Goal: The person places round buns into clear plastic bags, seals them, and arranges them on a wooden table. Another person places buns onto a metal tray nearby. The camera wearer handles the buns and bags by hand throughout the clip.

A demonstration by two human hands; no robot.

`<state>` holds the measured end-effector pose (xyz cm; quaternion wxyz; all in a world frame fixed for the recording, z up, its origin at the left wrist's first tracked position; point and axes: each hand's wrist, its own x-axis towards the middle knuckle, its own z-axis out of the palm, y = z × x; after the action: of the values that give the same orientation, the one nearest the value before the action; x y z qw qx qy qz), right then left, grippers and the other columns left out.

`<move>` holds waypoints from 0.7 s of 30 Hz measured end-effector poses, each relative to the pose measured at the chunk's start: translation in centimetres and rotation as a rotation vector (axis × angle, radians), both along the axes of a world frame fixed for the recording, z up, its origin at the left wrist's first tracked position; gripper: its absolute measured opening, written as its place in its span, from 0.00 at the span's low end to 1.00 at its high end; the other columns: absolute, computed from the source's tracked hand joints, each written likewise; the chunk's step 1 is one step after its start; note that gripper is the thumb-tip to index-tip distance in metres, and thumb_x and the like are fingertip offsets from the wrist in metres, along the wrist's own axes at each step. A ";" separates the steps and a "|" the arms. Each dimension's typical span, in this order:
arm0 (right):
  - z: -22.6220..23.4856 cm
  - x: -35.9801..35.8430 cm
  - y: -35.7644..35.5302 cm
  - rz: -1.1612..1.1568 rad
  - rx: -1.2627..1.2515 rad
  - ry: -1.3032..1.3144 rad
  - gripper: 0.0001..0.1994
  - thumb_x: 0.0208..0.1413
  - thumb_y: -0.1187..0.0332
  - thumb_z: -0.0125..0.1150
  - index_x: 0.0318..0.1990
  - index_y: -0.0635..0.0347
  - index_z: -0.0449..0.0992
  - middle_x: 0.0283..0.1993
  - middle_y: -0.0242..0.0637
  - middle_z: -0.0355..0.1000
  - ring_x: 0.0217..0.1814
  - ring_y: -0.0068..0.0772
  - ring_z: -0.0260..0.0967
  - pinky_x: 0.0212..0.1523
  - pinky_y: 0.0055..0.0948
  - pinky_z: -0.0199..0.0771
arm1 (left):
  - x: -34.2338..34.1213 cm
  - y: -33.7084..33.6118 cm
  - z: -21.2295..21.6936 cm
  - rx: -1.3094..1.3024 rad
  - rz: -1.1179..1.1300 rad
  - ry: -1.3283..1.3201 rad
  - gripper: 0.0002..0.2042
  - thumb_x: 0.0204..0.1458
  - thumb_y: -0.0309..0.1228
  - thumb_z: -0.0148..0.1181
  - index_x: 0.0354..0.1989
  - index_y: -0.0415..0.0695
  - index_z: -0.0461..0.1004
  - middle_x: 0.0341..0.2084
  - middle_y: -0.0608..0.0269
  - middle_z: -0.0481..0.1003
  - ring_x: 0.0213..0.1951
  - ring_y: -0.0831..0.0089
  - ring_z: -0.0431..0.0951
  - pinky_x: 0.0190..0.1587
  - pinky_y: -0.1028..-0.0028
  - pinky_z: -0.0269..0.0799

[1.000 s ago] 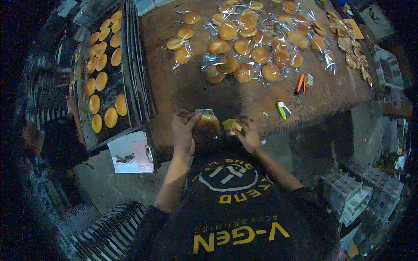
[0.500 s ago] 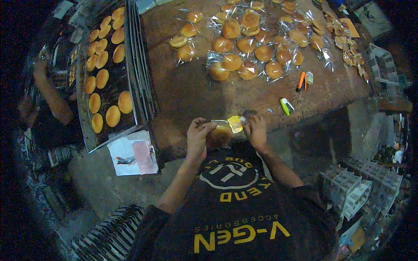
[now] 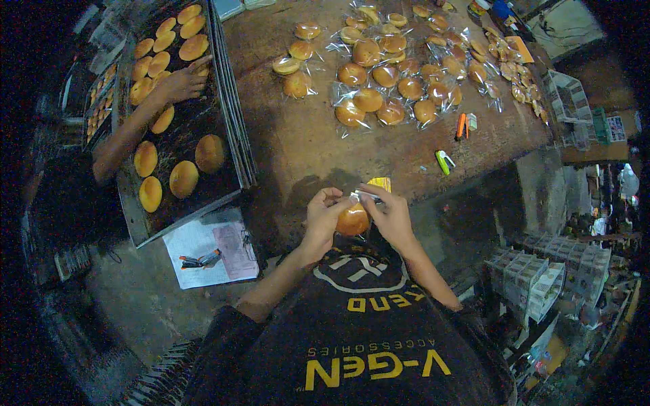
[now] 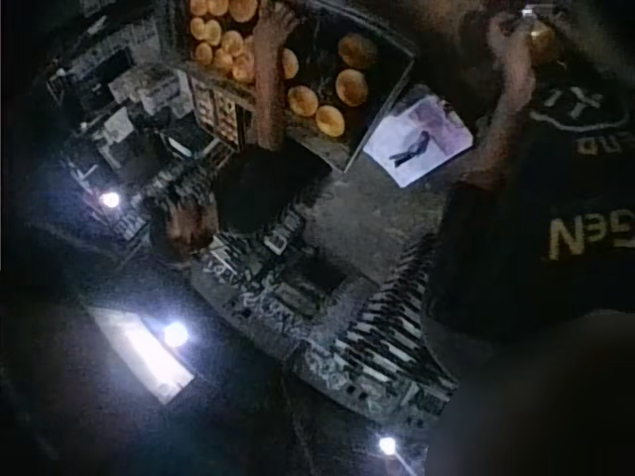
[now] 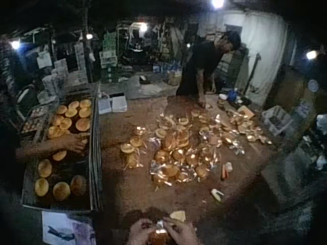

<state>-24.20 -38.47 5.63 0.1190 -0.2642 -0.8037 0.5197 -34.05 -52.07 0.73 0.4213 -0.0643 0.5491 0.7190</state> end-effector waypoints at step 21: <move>-6.1 6.4 7.9 -0.078 -0.423 -0.068 0.14 0.62 0.62 0.64 0.47 0.65 0.80 0.38 0.32 0.79 0.43 0.21 0.73 0.47 0.25 0.72 | 3.2 7.7 -0.1 -0.032 -0.263 -0.113 0.20 0.51 0.24 0.69 0.51 0.38 0.70 0.41 0.56 0.78 0.43 0.69 0.79 0.48 0.70 0.77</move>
<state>-17.77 -30.57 -0.44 0.0538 -0.3318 -0.6693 0.6626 -30.89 -44.41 0.62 0.5408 -0.0389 0.5395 0.6441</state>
